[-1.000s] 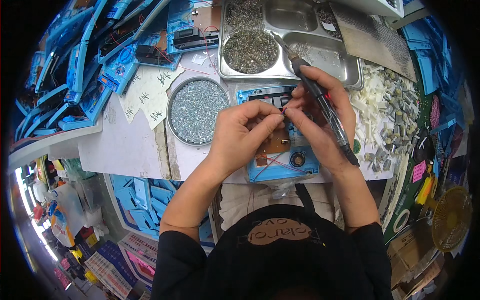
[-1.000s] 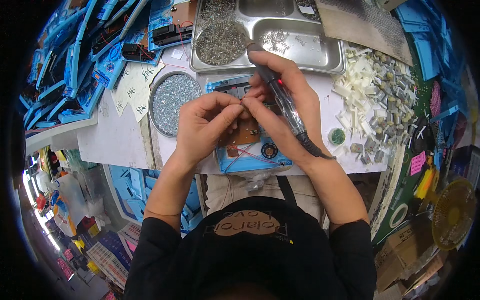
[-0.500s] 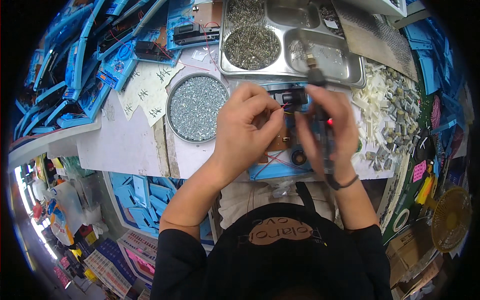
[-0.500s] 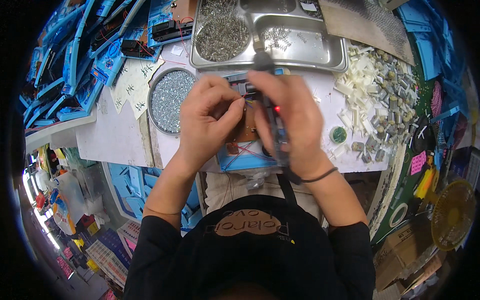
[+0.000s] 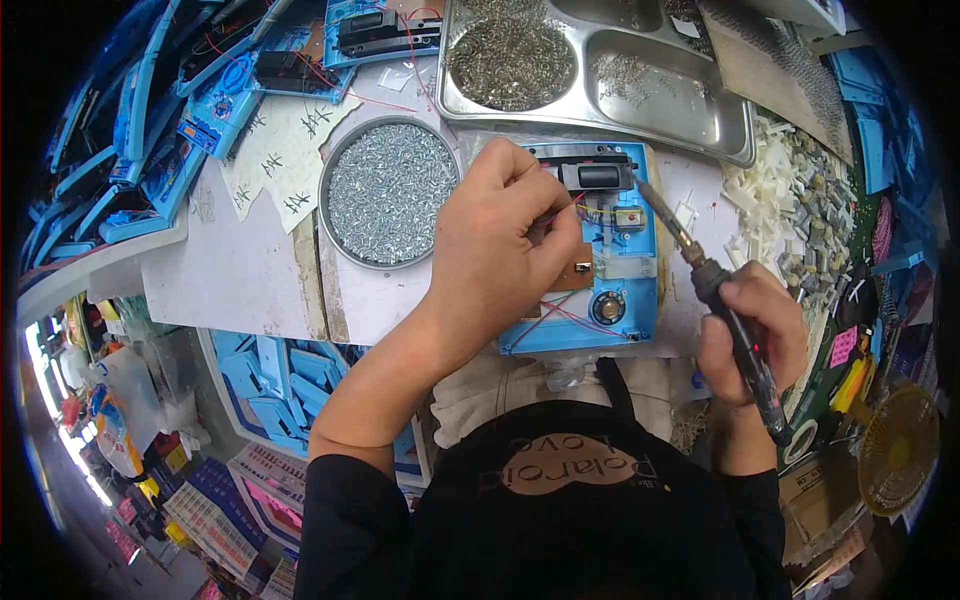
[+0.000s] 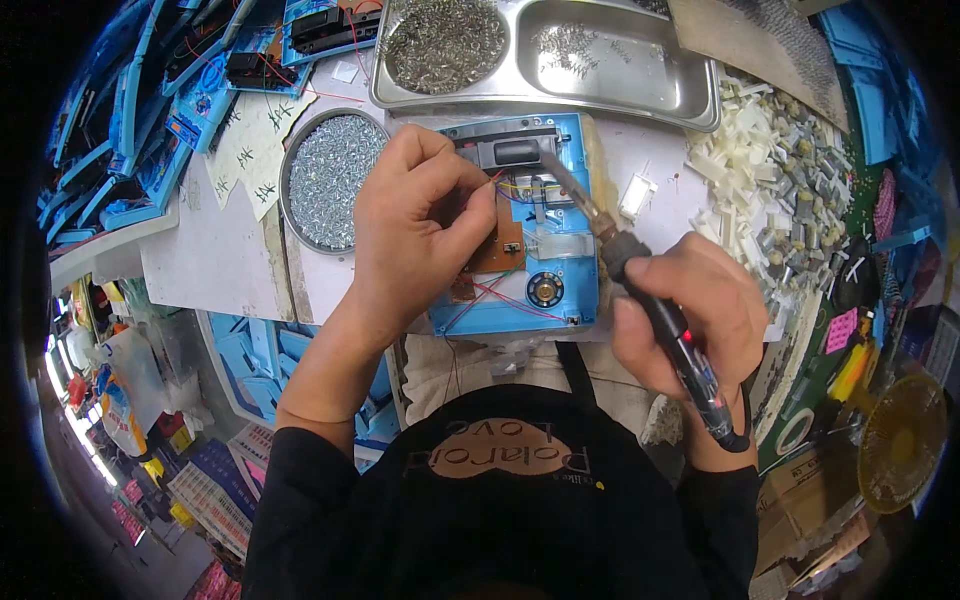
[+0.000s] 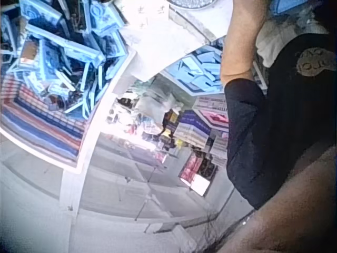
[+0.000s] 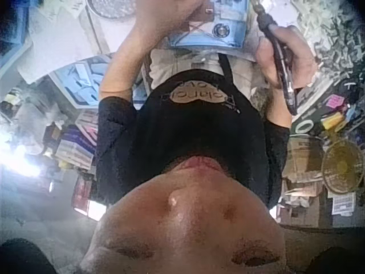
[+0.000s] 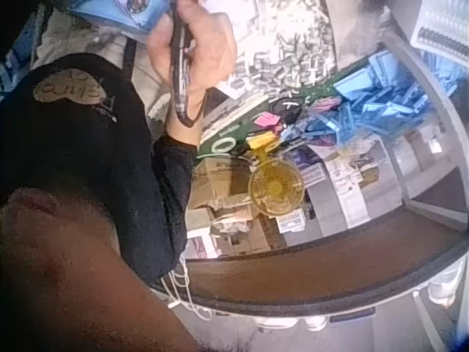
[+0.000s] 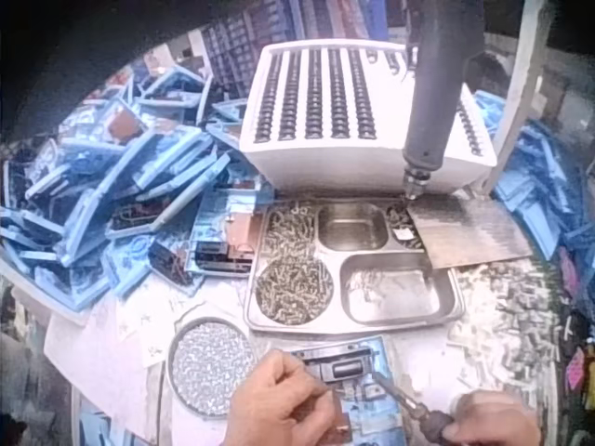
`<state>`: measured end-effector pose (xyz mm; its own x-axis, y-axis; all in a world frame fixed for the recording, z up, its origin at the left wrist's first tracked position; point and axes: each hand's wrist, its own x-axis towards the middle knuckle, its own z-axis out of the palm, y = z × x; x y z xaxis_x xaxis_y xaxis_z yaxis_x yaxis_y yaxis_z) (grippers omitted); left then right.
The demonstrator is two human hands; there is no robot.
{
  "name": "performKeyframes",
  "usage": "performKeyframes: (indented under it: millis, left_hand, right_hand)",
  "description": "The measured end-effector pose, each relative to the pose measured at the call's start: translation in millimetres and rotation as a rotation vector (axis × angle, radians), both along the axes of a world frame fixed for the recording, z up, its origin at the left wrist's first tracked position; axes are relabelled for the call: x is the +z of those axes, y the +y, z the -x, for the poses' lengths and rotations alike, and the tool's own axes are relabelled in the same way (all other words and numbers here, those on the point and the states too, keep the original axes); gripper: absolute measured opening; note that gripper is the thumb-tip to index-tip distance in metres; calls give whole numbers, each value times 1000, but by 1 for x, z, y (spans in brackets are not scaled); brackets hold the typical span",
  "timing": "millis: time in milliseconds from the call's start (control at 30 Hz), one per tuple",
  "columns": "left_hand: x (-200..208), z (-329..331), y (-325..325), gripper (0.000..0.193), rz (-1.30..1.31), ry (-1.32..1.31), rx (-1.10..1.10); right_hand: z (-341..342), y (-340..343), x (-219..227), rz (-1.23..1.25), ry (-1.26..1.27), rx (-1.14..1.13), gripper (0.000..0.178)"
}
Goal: Assembling and soldering internal components into a blue plastic electronic device shell.
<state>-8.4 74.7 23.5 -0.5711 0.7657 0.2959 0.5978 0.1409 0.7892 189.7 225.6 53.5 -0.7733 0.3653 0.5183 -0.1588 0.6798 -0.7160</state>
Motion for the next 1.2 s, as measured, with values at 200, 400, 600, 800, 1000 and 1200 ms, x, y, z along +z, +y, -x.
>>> performKeyframes:
  millis: [200,400,600,800,1000,1200]
  left_hand:
    - [-1,-1,0,8,-6,-8,7]
    - [-1,0,0,7,-13,-1,4]
    - [-2,0,0,7,-12,-5,2]
    - [-4,-1,1,7,-30,3,11]
    - [-3,-3,2,8,-29,1,29]
    - [-4,-4,3,8,-32,25,37]
  right_hand:
    - [3,-2,-3,-101,-56,88,31]
    - [12,-1,-12,-115,-21,112,32]
    - [13,0,-14,-140,-30,105,31]
    - [13,4,-11,-262,-55,156,34]
    - [9,7,-8,-166,-47,131,32]
    - [12,17,-4,-102,-82,137,27]
